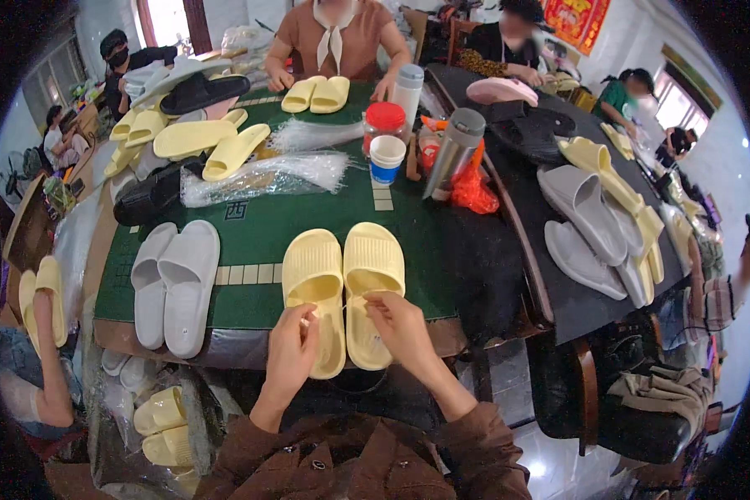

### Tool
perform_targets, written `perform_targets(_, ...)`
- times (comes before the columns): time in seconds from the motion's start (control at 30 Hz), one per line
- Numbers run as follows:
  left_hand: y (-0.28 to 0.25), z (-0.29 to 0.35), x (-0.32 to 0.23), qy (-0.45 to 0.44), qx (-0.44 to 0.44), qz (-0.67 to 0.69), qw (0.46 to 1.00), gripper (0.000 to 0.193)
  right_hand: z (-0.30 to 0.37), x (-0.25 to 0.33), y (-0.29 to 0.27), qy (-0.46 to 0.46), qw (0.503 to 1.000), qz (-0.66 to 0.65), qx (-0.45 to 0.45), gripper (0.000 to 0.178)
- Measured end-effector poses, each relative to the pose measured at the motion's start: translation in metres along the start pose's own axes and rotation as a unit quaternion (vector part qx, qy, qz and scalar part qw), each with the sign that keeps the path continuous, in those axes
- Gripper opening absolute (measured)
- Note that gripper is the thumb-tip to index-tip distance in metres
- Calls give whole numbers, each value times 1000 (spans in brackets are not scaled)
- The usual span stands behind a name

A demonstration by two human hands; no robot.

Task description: The person assembles pairs of plastic slippers by inserting small white circular inserts into the footbeds. They handle yellow and white slippers, pick them up from the table, place the inserts, and set the completed pairs aside. The process is repetitive and performed by hand without tools.

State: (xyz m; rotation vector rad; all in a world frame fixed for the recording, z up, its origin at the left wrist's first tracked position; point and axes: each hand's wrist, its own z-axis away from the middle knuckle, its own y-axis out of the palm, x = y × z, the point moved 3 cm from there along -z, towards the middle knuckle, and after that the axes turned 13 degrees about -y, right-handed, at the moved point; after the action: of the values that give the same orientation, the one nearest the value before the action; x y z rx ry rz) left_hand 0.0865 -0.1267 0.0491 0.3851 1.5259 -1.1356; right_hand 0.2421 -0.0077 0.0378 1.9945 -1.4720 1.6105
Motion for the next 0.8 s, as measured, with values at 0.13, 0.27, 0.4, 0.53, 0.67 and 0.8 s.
perform_targets(0.13,16,-13,3,138,-97,-175,970,47,-12,9,18,-151,957,245,21,49)
perform_targets(0.27,28,-28,5,156,-100,-255,949,57,-19,-16,29,-138,936,321,51,40)
perform_targets(0.4,29,-48,10,78,-8,-257,963,71,-42,-33,37,-51,930,317,181,30)
perform_targets(0.53,26,-71,-5,-34,131,-215,967,73,-66,-49,37,31,964,199,174,30)
perform_targets(0.67,33,-84,-2,-25,142,-171,975,58,-71,-49,40,73,960,194,190,34)
perform_targets(0.8,50,-87,-1,-31,112,-214,970,49,-70,-51,40,81,965,186,164,35)
